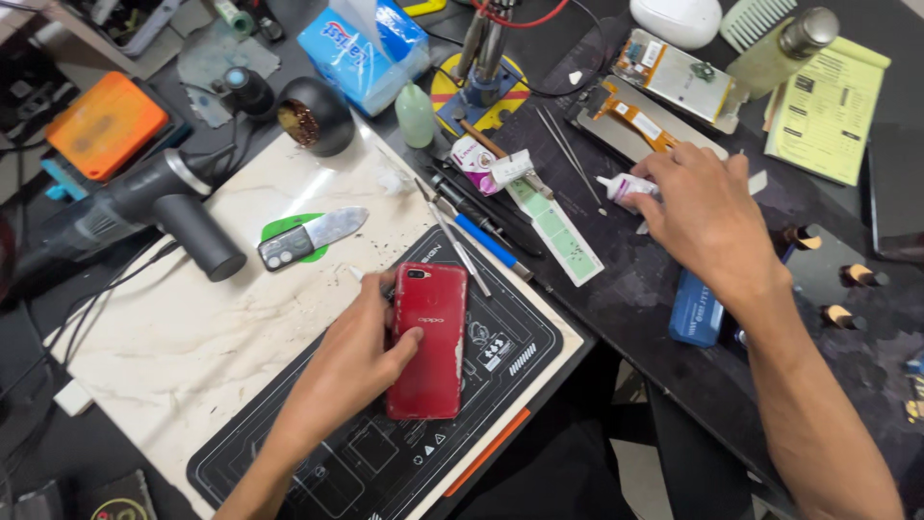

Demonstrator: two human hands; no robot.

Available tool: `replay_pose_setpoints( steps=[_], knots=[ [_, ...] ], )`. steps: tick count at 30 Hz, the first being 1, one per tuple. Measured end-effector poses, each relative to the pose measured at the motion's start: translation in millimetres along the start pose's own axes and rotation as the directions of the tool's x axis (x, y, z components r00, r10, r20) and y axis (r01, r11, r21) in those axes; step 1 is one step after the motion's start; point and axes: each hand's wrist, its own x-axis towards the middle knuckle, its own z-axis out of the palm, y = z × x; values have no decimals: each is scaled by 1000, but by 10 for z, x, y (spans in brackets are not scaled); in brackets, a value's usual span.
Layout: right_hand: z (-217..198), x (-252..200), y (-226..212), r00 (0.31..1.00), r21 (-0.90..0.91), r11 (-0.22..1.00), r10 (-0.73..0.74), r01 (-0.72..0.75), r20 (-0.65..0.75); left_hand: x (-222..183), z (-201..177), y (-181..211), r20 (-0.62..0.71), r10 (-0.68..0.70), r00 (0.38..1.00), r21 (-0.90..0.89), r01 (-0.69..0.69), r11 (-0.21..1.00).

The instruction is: The person cleans the edges of a mobile phone back cover with a cloth and a liquid, then applies adhesive from a tube to the back of a red smartphone and presses a black screen assembly onto another device.

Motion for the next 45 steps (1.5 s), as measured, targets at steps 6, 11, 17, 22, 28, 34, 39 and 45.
replay_pose_setpoints(
  steps=[6, 11, 17, 22, 28, 34, 39, 45],
  knots=[
    [-191, -17, -148, 999, 123, 992, 33, -36, 29, -87, 56, 73, -208, 324, 923, 140, -300, 944],
    [-344, -79, -446, 997, 528, 849, -6, -37, 79, -158, 115, 137, -113, 156, 981, 295, -117, 948],
    [-179, -125, -1140, 953, 824, 566, -237, -22, 189, -232, 64, 171, -198, 193, 961, 278, -133, 951],
    [14, -4, -1665, 889, 963, 151, -372, -225, 266, -165, -92, -17, -230, 342, 911, -385, -408, 828],
    [141, 522, -1750, 975, 681, 701, -194, 213, -105, 18, -304, -231, -228, 239, 944, -573, -329, 751],
    [528, 717, -1908, 919, 299, 882, -286, 363, -271, -42, -447, -233, -301, 293, 907, -422, -402, 812],
    [558, 665, -1939, 886, 254, 869, -341, 425, -314, -75, -518, -214, -310, 234, 921, -323, -334, 886],
    [253, 594, -1863, 965, 751, 636, -261, 177, -6, -71, -564, -227, -417, 356, 836, -153, -450, 880]
  ],
)
